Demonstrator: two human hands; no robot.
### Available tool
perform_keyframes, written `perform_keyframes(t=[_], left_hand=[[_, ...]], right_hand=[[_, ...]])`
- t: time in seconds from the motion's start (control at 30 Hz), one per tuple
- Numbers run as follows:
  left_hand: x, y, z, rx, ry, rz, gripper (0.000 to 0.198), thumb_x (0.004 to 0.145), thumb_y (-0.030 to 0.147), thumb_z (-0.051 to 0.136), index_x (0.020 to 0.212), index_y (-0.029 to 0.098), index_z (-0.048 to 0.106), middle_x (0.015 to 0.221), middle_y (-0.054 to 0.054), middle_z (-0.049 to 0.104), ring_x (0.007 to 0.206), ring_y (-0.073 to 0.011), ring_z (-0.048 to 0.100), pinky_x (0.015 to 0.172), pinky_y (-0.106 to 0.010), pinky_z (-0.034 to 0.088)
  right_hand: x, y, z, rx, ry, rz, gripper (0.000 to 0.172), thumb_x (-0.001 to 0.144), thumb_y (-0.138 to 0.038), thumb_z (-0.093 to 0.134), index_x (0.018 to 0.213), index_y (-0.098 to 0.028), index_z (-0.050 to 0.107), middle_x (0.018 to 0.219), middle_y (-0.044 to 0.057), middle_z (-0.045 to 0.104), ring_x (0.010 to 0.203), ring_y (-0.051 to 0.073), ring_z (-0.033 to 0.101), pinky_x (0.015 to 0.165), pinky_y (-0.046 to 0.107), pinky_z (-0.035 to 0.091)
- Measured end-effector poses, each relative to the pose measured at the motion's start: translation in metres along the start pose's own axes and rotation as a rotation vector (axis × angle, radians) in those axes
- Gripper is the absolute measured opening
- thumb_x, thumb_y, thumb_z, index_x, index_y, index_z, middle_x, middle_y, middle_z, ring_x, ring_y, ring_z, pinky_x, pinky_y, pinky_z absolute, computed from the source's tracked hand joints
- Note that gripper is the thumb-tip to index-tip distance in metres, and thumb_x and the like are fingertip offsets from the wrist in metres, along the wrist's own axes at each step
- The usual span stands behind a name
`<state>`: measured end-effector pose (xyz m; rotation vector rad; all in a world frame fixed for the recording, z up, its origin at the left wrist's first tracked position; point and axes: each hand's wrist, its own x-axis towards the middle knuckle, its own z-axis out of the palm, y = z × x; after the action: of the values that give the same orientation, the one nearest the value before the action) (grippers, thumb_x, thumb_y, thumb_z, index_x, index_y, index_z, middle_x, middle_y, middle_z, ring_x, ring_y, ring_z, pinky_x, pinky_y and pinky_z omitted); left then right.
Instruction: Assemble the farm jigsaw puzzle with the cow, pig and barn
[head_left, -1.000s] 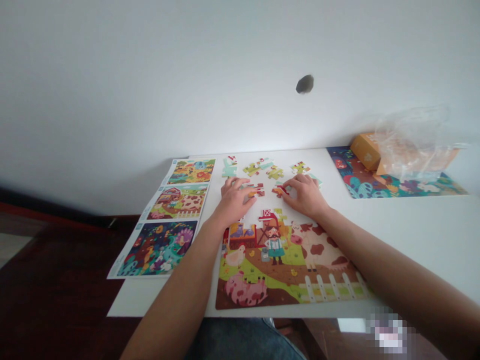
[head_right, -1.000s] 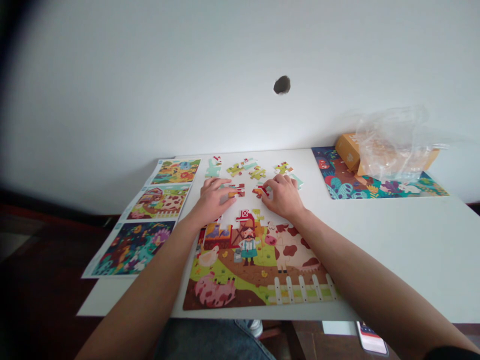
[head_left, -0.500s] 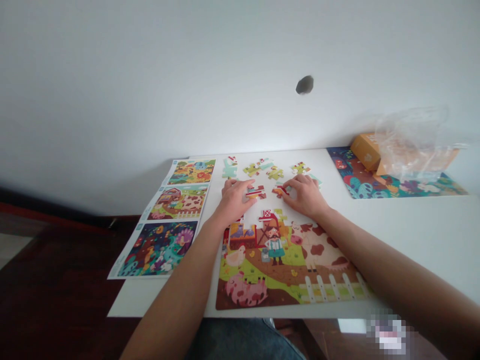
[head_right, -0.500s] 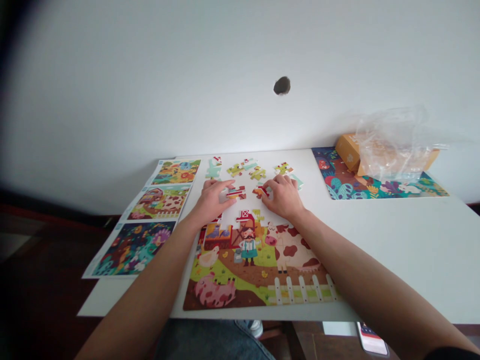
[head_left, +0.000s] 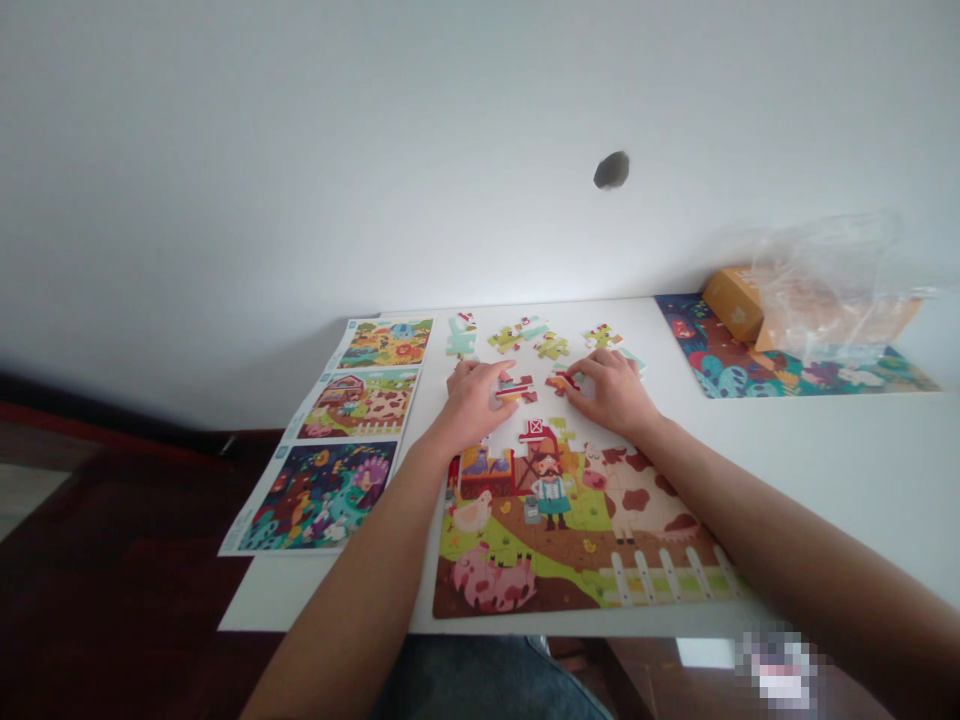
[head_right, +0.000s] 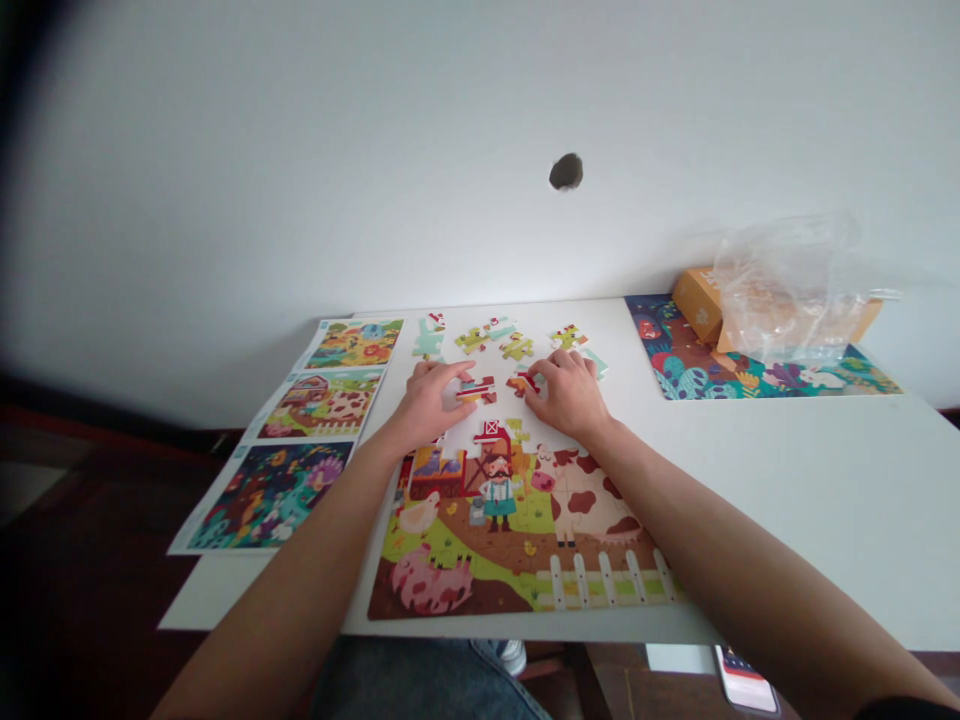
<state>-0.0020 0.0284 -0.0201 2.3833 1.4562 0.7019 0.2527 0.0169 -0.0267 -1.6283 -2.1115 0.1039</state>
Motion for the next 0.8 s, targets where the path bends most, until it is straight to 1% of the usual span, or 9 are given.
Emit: perform_keyframes(t=[0.17,0.4,0.6,0.7,0.8], left_hand=[[0.0,0.002,-0.001,0.024,-0.006,0.008,0.04,0.082,0.031,0.069,0.122,0.026,0.066,0.117,-0.003,0.068,0.113,-0.028,0.049,0.104,-0.045,0.036],[0.0,-0.001,-0.007,0.041,-0.042,0.014,0.035,0.083,0.035,0.068,0.117,0.028,0.07,0.115,-0.003,0.068,0.112,-0.0278,0.05,0.104,-0.046,0.036],[0.0,-0.008,-0.018,0.02,-0.131,0.048,0.027,0.079,0.034,0.072,0.106,0.031,0.075,0.113,-0.002,0.067,0.109,-0.0261,0.055,0.108,-0.048,0.035],[0.0,-0.01,-0.025,-0.001,-0.198,0.066,0.023,0.078,0.034,0.075,0.101,0.032,0.077,0.11,-0.002,0.068,0.106,-0.0254,0.056,0.106,-0.049,0.037],[-0.001,-0.01,-0.028,-0.015,-0.239,0.074,0.019,0.08,0.036,0.074,0.099,0.033,0.078,0.107,-0.001,0.068,0.106,-0.0251,0.057,0.104,-0.049,0.038]], right_hand=[[0.0,0.0,0.0,0.002,0.003,-0.004,0.026,0.085,-0.041,0.062,0.103,-0.025,0.071,0.102,0.01,0.064,0.101,0.029,0.055,0.087,0.043,0.036],[0.0,0.0,-0.001,0.0,-0.003,0.002,0.025,0.085,-0.04,0.062,0.102,-0.025,0.071,0.102,0.009,0.064,0.101,0.03,0.055,0.088,0.044,0.035],[0.0,0.0,0.0,-0.001,0.005,0.001,0.026,0.088,-0.045,0.06,0.102,-0.026,0.072,0.102,0.009,0.063,0.1,0.029,0.055,0.087,0.043,0.036],[-0.001,-0.001,0.0,0.003,0.008,0.001,0.025,0.088,-0.043,0.061,0.102,-0.026,0.072,0.102,0.009,0.063,0.101,0.029,0.055,0.087,0.043,0.036],[0.0,-0.001,-0.001,0.004,0.002,-0.002,0.025,0.087,-0.043,0.061,0.103,-0.025,0.071,0.102,0.01,0.063,0.102,0.029,0.055,0.087,0.043,0.036]])
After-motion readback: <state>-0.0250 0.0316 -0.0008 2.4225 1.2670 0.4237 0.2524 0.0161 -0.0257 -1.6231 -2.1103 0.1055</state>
